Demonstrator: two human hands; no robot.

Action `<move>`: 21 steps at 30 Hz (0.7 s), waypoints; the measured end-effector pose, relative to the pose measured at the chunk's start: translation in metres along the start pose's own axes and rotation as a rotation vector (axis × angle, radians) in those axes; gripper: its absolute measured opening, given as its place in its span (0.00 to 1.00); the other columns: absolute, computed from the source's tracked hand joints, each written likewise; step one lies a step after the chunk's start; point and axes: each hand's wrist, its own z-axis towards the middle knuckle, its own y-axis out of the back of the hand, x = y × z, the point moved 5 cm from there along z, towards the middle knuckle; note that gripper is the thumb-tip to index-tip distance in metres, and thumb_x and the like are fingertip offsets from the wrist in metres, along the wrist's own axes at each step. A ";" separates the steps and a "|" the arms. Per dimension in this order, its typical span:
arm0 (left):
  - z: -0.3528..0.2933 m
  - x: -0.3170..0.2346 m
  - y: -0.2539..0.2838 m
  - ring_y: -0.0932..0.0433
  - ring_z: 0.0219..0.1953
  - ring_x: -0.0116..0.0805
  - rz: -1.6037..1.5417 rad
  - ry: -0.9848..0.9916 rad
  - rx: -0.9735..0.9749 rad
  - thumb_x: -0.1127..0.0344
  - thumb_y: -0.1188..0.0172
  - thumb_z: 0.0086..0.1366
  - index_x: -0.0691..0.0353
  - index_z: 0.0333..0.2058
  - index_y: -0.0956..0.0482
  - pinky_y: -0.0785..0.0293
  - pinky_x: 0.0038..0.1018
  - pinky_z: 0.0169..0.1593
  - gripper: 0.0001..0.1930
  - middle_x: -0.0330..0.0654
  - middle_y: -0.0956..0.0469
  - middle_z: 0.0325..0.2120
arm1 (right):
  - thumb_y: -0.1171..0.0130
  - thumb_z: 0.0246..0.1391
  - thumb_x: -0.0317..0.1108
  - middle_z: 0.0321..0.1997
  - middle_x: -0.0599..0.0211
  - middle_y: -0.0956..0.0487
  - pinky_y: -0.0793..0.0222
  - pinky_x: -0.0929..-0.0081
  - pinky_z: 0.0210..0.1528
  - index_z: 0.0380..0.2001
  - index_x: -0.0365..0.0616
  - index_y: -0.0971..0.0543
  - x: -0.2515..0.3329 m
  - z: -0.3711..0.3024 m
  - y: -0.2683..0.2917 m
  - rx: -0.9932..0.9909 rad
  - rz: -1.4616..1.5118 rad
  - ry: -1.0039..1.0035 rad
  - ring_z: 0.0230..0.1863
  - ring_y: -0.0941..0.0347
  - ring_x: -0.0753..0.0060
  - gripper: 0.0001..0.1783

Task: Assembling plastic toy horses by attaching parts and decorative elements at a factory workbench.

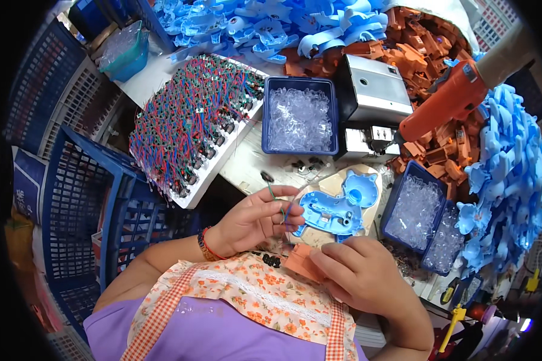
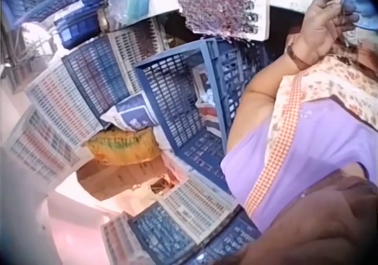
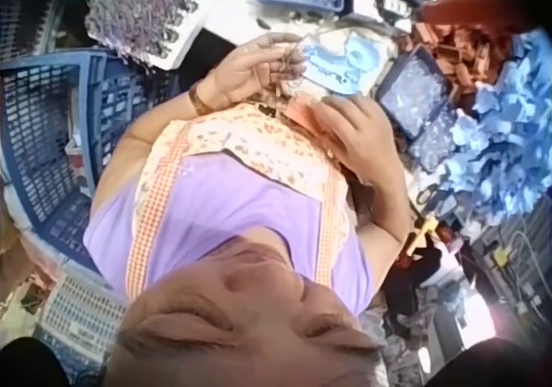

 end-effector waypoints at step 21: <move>0.036 -0.014 -0.023 0.17 0.42 0.34 0.495 -0.205 0.040 0.76 0.43 0.67 0.68 0.42 0.25 0.18 0.29 0.48 0.06 0.47 0.19 0.39 | 0.34 0.39 0.27 0.39 0.64 0.21 0.29 0.65 0.37 0.35 0.47 0.18 -0.033 0.021 0.005 -0.607 -0.292 -0.107 0.35 0.24 0.60 0.14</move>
